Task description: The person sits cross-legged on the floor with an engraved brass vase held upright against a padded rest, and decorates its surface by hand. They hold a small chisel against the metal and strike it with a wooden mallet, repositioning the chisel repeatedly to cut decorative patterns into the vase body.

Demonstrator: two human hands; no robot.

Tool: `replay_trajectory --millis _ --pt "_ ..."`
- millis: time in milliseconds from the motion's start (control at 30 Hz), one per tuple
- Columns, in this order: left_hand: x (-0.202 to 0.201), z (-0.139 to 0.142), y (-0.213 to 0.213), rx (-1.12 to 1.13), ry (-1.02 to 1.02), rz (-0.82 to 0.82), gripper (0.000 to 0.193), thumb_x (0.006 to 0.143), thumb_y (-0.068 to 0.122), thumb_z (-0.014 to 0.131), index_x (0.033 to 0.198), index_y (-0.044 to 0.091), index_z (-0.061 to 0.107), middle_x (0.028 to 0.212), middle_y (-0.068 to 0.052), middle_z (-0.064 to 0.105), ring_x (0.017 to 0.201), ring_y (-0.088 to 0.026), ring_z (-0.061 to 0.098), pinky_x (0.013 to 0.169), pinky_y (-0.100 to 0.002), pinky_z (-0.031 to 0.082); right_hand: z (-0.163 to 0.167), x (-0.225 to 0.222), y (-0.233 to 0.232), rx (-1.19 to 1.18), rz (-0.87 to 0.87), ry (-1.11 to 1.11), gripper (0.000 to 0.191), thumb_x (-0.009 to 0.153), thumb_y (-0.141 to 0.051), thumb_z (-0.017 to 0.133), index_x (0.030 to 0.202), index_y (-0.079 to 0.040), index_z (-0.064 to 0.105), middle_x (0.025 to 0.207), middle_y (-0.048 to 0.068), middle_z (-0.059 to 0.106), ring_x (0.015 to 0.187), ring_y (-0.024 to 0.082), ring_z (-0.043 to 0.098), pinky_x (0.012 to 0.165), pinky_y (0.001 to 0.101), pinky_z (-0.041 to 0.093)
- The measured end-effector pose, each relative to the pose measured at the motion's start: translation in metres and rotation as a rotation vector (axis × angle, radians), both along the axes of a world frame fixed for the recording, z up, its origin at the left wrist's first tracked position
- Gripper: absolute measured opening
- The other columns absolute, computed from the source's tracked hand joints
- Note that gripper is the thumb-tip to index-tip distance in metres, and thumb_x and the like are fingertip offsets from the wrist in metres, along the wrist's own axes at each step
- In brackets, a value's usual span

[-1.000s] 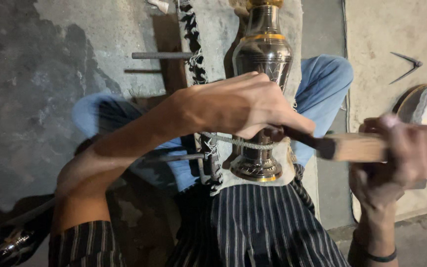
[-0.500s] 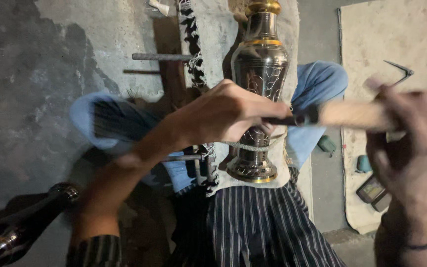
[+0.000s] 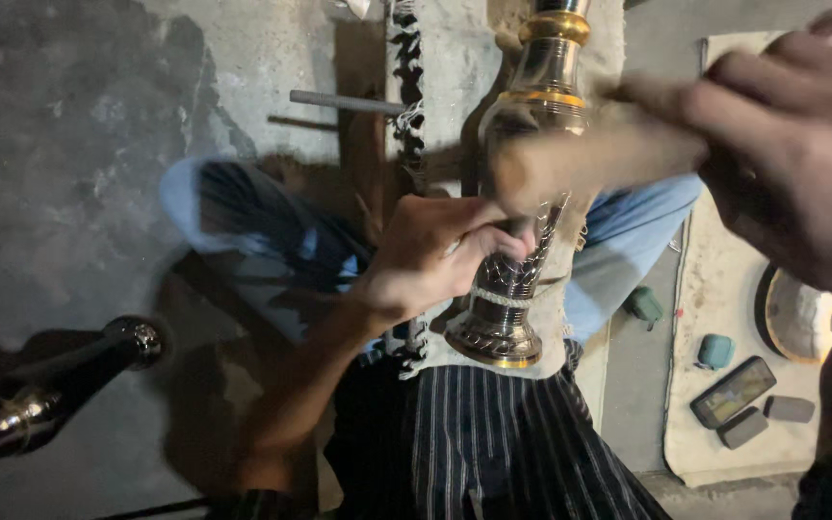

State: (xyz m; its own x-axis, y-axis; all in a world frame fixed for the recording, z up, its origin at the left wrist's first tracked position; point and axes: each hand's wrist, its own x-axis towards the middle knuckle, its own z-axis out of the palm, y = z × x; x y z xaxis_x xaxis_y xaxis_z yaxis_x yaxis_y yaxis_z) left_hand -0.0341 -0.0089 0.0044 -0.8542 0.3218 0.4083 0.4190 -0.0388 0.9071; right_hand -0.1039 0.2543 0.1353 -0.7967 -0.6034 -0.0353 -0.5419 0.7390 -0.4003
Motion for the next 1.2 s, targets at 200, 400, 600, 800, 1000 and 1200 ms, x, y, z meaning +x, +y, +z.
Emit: replay_trajectory --millis 200,400,600,800,1000,1200 --pt "0.019 0.016 0.011 0.204 -0.206 0.205 0.01 0.101 -0.011 0.064 0.105 -0.003 0.061 0.098 -0.009 0.072 0.093 -0.015 0.075 0.087 -0.028 0.065 0.01 -0.035 -0.031 0.152 0.13 0.016 0.047 0.097 -0.005 0.069 0.142 -0.013 0.058 0.112 0.006 0.067 0.099 0.02 0.069 0.09 0.0357 0.058" --pt "0.018 0.011 0.013 0.549 -0.306 0.221 0.014 0.1 -0.013 0.066 0.107 -0.002 0.061 0.103 -0.01 0.07 0.095 -0.017 0.073 0.089 -0.031 0.064 0.007 -0.033 -0.014 0.219 0.244 0.274 0.07 0.078 -0.004 0.078 0.143 -0.011 0.053 0.113 0.009 0.067 0.102 0.024 0.069 0.091 0.0386 0.058" --pt "0.009 0.004 0.008 0.514 -0.288 0.103 0.016 0.1 -0.012 0.069 0.108 -0.003 0.059 0.098 -0.01 0.069 0.093 -0.017 0.073 0.087 -0.027 0.064 -0.137 0.019 0.001 -0.876 -0.663 0.196 0.075 0.098 0.005 0.074 0.159 -0.005 0.033 0.114 0.008 0.063 0.105 0.02 0.063 0.098 0.0354 0.055" --pt "0.006 0.006 0.013 0.298 -0.231 0.184 0.013 0.099 -0.011 0.069 0.106 -0.003 0.062 0.098 -0.01 0.073 0.091 -0.014 0.074 0.085 -0.025 0.064 -0.178 0.032 0.025 -0.868 -0.949 0.001 0.057 0.109 -0.006 0.081 0.153 0.004 0.045 0.126 0.004 0.057 0.118 0.016 0.057 0.105 0.0331 0.054" --pt "0.007 0.016 0.016 0.244 -0.167 0.241 0.013 0.101 -0.009 0.069 0.105 -0.002 0.059 0.1 -0.009 0.072 0.088 -0.013 0.077 0.081 -0.022 0.066 -0.057 0.002 0.025 -0.502 -0.509 0.021 0.026 0.105 -0.007 0.073 0.126 0.002 0.06 0.117 0.01 0.071 0.105 0.017 0.07 0.096 0.0281 0.058" --pt "0.008 0.016 0.015 0.093 -0.087 0.256 0.015 0.099 -0.007 0.071 0.105 0.002 0.062 0.098 -0.007 0.076 0.087 -0.013 0.078 0.081 -0.024 0.065 0.041 -0.026 -0.053 0.402 0.23 0.306 0.041 0.096 -0.021 0.072 0.134 -0.007 0.063 0.096 0.012 0.071 0.075 0.025 0.069 0.061 0.0379 0.055"
